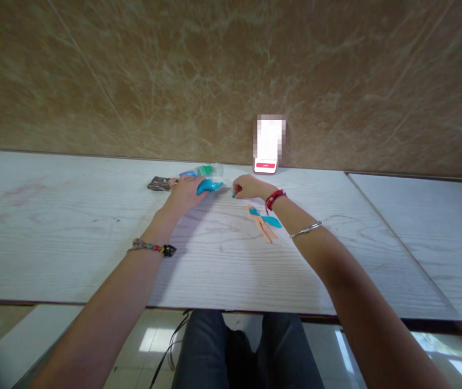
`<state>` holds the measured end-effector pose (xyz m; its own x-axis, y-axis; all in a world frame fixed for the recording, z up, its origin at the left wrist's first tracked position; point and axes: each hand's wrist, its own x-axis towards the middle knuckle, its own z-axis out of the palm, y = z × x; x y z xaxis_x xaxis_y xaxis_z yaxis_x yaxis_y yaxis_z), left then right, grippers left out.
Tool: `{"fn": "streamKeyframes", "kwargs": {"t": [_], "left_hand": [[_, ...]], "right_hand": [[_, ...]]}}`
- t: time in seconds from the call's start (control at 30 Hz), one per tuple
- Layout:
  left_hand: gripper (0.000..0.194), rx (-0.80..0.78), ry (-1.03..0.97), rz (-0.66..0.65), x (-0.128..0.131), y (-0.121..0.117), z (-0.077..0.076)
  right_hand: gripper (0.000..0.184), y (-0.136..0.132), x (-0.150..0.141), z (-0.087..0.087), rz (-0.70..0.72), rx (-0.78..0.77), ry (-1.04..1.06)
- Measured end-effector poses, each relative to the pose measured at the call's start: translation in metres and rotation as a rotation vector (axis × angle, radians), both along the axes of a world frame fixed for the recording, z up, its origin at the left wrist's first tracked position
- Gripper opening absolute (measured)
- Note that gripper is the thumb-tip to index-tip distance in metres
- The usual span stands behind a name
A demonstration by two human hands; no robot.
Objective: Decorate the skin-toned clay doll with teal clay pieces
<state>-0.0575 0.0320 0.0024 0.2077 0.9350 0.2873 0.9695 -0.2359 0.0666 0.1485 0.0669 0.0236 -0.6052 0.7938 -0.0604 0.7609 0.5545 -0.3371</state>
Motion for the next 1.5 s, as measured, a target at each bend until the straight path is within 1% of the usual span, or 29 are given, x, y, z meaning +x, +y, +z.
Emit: {"fn": "streamKeyframes", "kwargs": {"t": [0.07, 0.23, 0.33, 0.4, 0.47, 0.6, 0.73, 0.87, 0.9, 0.97, 1.03, 1.1, 1.17, 1.27, 1.37, 1.43, 1.5], "left_hand": [[0.035, -0.002, -0.001, -0.022, 0.000, 0.000, 0.000], [0.037, -0.019, -0.022, -0.057, -0.001, 0.001, 0.001], [0.037, -0.007, -0.026, -0.061, -0.001, 0.003, -0.001], [0.036, 0.002, -0.024, -0.062, -0.001, 0.003, -0.002], [0.035, 0.001, -0.020, -0.060, -0.001, 0.003, -0.002], [0.034, -0.007, -0.028, -0.054, -0.001, 0.002, -0.001], [0.034, -0.003, -0.024, -0.064, -0.002, 0.001, 0.000], [0.033, 0.016, -0.009, -0.070, -0.002, 0.002, -0.001], [0.032, 0.016, -0.005, -0.071, -0.002, 0.002, -0.001], [0.031, 0.013, 0.001, -0.078, -0.001, 0.001, -0.001], [0.031, 0.006, 0.004, -0.086, 0.000, 0.001, -0.001], [0.032, 0.007, 0.002, -0.091, 0.000, 0.000, 0.000], [0.032, 0.014, -0.001, -0.087, 0.000, 0.000, 0.000], [0.031, 0.020, 0.001, -0.051, -0.001, 0.000, -0.001], [0.034, 0.025, 0.003, -0.026, -0.002, -0.001, -0.002], [0.038, 0.047, -0.004, -0.027, -0.001, -0.002, -0.002], [0.039, 0.063, -0.012, -0.028, 0.000, -0.002, -0.002]], "right_hand": [[0.008, -0.001, -0.001, -0.001, -0.027, 0.015, 0.035], [0.013, 0.000, -0.007, 0.002, -0.097, 0.110, 0.151], [0.015, 0.001, -0.012, 0.002, -0.151, 0.071, 0.279], [0.024, 0.001, -0.016, 0.000, -0.157, 0.019, 0.345], [0.029, 0.002, -0.020, -0.003, -0.134, 0.001, 0.354], [0.022, 0.005, -0.025, -0.012, -0.104, -0.025, 0.369], [0.024, 0.008, -0.026, -0.020, -0.150, -0.077, 0.440], [0.016, 0.007, -0.026, -0.021, -0.112, 0.022, 0.464], [0.013, 0.007, -0.026, -0.021, -0.116, 0.016, 0.485], [0.010, 0.005, -0.028, -0.019, -0.186, -0.066, 0.557], [0.013, 0.004, -0.030, -0.016, -0.286, -0.151, 0.626], [0.015, 0.004, -0.030, -0.013, -0.358, -0.176, 0.711], [0.016, 0.004, -0.027, -0.008, -0.405, -0.224, 0.859], [0.012, 0.000, -0.017, -0.001, -0.459, -0.374, 1.072], [0.008, -0.014, 0.000, 0.002, -0.477, -0.475, 1.109], [0.011, -0.028, 0.014, 0.001, -0.500, -0.518, 1.100], [0.009, -0.042, 0.028, 0.000, -0.534, -0.545, 1.070]]}}
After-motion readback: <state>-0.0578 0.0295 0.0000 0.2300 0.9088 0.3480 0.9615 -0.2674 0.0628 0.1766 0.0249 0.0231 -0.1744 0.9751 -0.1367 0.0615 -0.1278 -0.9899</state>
